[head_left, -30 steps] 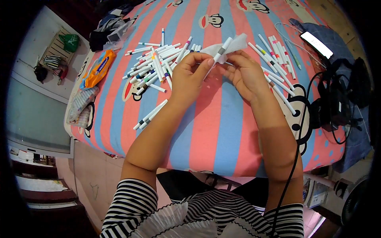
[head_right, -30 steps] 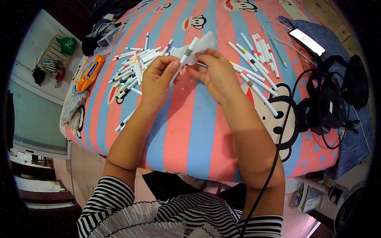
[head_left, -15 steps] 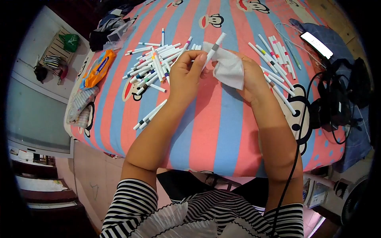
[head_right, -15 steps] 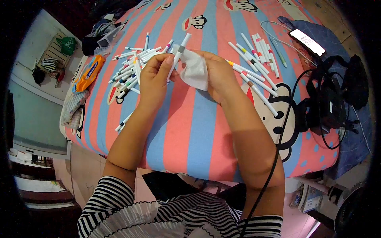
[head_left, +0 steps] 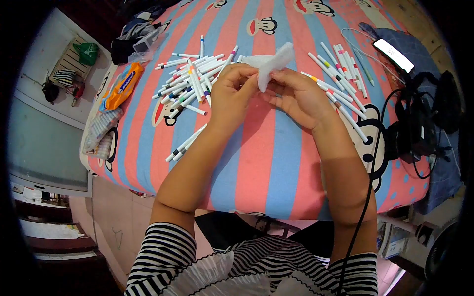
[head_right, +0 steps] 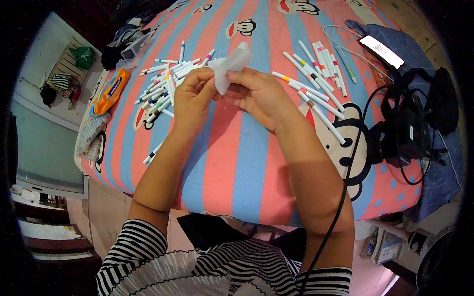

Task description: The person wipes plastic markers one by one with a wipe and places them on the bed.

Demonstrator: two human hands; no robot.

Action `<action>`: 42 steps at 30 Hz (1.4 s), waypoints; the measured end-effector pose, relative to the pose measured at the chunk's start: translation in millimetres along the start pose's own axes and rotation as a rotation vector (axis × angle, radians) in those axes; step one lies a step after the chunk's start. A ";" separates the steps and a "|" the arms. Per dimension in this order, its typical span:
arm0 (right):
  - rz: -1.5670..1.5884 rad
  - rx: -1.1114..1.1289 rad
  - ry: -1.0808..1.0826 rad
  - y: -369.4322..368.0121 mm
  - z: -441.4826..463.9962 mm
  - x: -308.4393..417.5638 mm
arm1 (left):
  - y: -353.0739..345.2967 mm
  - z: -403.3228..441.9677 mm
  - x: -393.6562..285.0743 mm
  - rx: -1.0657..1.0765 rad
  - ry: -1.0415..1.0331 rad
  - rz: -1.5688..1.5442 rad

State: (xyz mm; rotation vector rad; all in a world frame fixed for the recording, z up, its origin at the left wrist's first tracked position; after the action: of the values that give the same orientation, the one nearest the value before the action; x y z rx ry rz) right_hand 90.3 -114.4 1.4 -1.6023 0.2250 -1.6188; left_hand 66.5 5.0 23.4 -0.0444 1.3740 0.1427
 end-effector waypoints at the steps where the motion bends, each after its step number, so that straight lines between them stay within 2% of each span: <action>1: -0.048 0.008 0.014 -2.0 -0.5 1.6 | 0.3 0.3 -0.3 -0.004 -0.028 0.014; 4: -0.142 -0.020 0.050 8.9 4.9 0.3 | -1.9 -1.8 -4.8 -0.037 -0.192 0.223; 7: -0.152 -0.054 0.089 12.8 6.2 5.1 | -6.5 -3.3 -0.9 -0.020 -0.035 0.053; 10: -0.146 -0.157 0.156 14.9 4.5 16.9 | -4.8 -5.0 -2.3 -0.078 0.050 0.095; 13: -0.131 -0.196 0.211 20.0 5.0 21.7 | -9.3 -4.3 0.5 0.036 0.165 0.114; 20: -0.060 -0.295 0.342 37.2 7.8 39.1 | -7.4 -5.7 0.6 -0.005 0.204 0.265; 25: -0.033 -0.305 0.346 44.9 11.5 37.8 | -9.7 -6.0 1.7 0.017 0.242 0.250; 32: -0.188 -0.222 0.240 24.0 5.9 27.5 | -7.3 -5.9 -3.0 -0.036 0.102 0.239; 38: -0.287 -0.085 0.047 11.7 2.2 6.9 | -3.3 -4.7 1.6 -0.080 0.030 0.264; 42: -0.272 -0.087 0.091 13.0 3.2 10.7 | -5.1 -7.2 -4.2 -0.105 -0.014 0.305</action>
State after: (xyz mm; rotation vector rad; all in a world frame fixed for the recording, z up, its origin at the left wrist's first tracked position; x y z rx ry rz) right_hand 100.3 -128.3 1.5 -1.6839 0.1305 -1.9151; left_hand 59.3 -1.3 25.9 0.0790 1.3525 0.4697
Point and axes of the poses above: each hand's wrist, its own z-axis towards the middle knuckle, its own y-axis out of the back of the hand, x = y × z, the point moved 7 cm from there along z, towards the middle knuckle, and after that the axes turned 14 degrees about y, right-handed, at the moved point
